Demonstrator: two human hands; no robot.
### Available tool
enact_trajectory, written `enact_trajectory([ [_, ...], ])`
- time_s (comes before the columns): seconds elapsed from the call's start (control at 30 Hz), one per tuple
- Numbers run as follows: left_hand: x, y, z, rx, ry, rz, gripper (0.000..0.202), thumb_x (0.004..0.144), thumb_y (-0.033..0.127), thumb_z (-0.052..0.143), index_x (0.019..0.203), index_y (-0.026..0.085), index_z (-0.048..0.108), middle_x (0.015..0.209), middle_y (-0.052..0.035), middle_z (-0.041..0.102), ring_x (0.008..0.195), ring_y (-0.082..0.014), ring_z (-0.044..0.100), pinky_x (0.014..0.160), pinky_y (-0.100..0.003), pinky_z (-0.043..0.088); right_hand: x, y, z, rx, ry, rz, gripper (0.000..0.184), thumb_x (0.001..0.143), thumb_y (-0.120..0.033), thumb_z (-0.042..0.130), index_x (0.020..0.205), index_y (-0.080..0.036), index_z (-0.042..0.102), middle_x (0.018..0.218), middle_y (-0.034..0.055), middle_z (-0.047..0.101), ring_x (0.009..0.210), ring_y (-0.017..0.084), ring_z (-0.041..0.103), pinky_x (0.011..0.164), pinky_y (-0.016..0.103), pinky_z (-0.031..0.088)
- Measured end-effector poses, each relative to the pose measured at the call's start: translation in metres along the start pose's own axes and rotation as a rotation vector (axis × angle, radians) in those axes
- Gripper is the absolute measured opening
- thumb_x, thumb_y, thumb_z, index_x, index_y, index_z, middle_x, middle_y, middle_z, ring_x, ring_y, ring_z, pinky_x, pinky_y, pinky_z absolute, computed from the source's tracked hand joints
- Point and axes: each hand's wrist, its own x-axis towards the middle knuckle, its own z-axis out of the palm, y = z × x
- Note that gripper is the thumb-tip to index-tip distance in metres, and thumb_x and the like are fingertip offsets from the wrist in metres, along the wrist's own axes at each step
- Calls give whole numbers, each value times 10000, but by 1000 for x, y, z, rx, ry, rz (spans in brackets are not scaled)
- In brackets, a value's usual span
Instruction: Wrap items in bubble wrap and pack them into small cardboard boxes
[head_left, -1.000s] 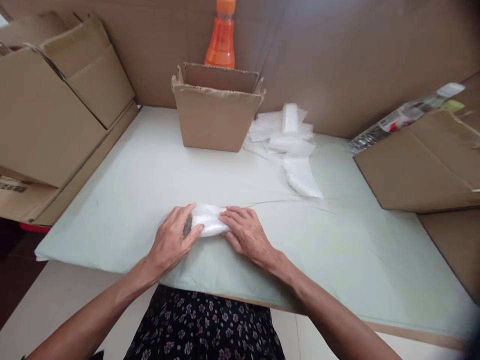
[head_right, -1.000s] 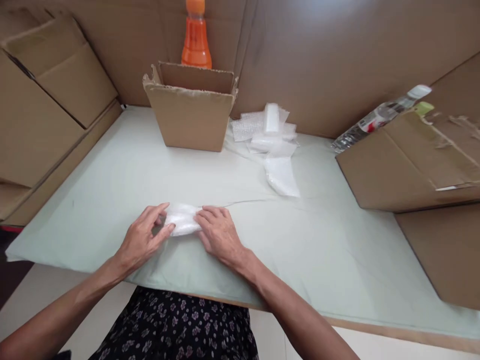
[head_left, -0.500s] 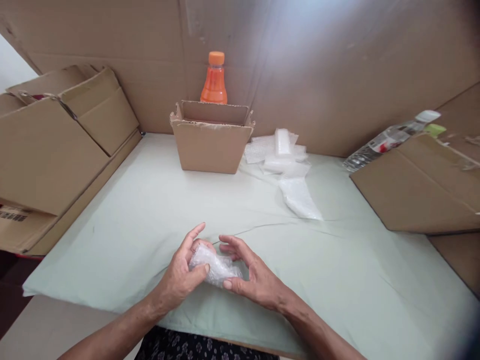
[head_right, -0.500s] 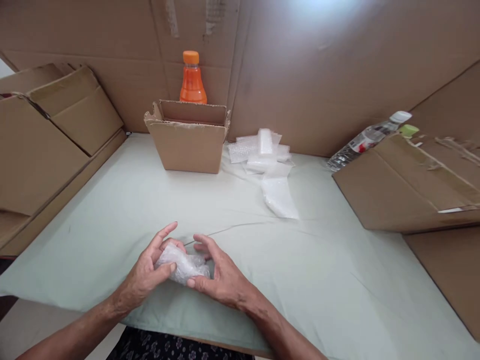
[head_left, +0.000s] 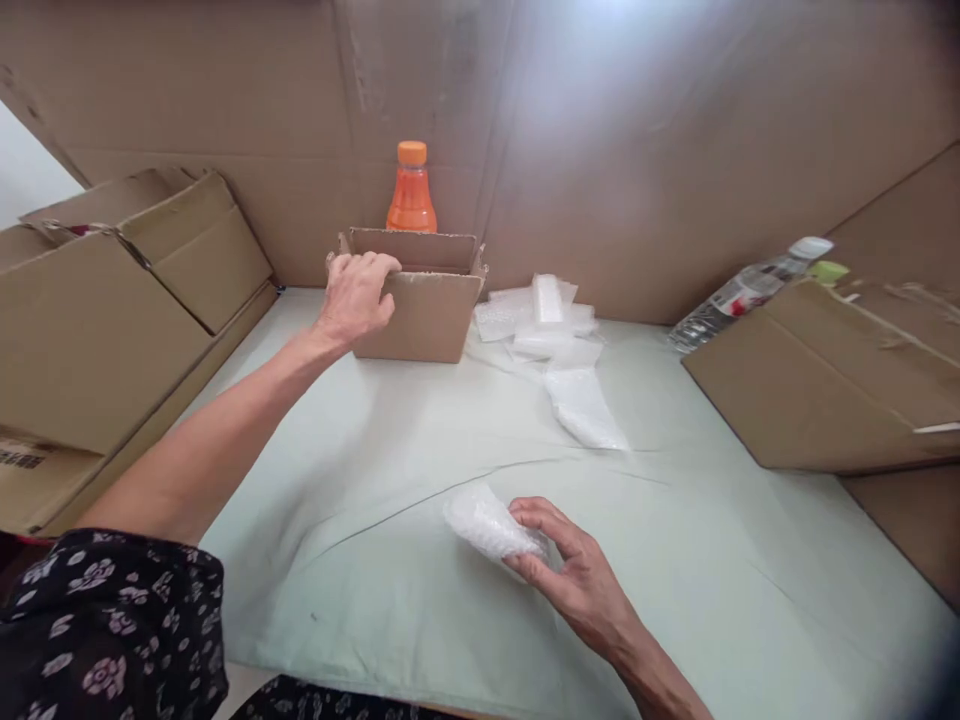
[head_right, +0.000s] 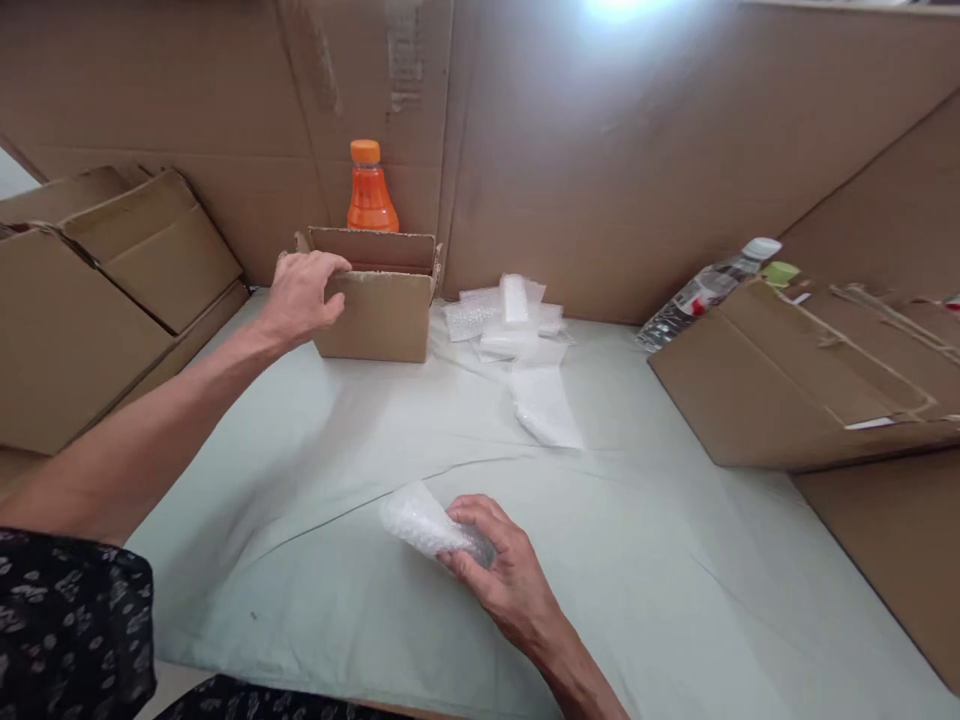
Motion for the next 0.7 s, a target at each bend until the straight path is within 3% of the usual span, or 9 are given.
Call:
enact_trajectory([
  [0.07, -1, -1, 2, 10, -28, 8, 253, 748, 81, 527, 933, 196, 656, 963, -73, 731, 974, -269, 659, 1053, -522, 415, -8, 1, -10, -55, 44, 23, 168, 847, -374, 671, 940, -241, 712, 1009, 50, 730, 929, 213, 704, 768, 275, 562],
  [0.17, -31, 11, -12, 7, 10, 137, 199, 759, 68, 504, 836, 199, 632, 856, -37, 724, 844, -222, 658, 1035, -495, 437, -16, -2, -35, -129, 141, 42, 220, 850, -430, 683, 955, -239, 710, 980, 46, 741, 871, 216, 712, 752, 291, 576],
  [0.3, -98, 45, -59, 19, 64, 341, 200, 822, 40, 500, 885, 179, 629, 849, -40, 718, 823, -208, 650, 990, -460, 486, -21, -19, -75, -164, 344, -5, 310, 775, -489, 771, 960, -248, 707, 982, 53, 744, 870, 234, 710, 713, 312, 574],
  [0.43, -163, 85, -111, -28, -2, 416, 215, 851, -14, 535, 956, 151, 622, 886, -58, 703, 856, -194, 642, 1003, -444, 502, -17, -59, -94, -177, 439, -73, 336, 751, -501, 809, 1007, -306, 711, 911, 24, 740, 733, 206, 678, 590, 314, 530],
  [0.57, -200, 94, -143, -131, -129, 403, 255, 890, -14, 567, 1075, 151, 624, 976, -59, 713, 920, -169, 650, 1084, -454, 465, 2, -108, -85, -366, 341, -217, 316, 812, -509, 758, 1073, -341, 696, 850, 14, 725, 654, 200, 644, 559, 341, 503],
  [0.7, -215, 72, -148, -118, -28, 301, 252, 877, -5, 615, 1069, 156, 625, 984, -55, 724, 914, -166, 659, 1079, -459, 476, 43, -154, -51, -532, 32, -396, 275, 901, -446, 651, 1135, -305, 680, 980, 25, 739, 775, 193, 668, 597, 297, 489],
])
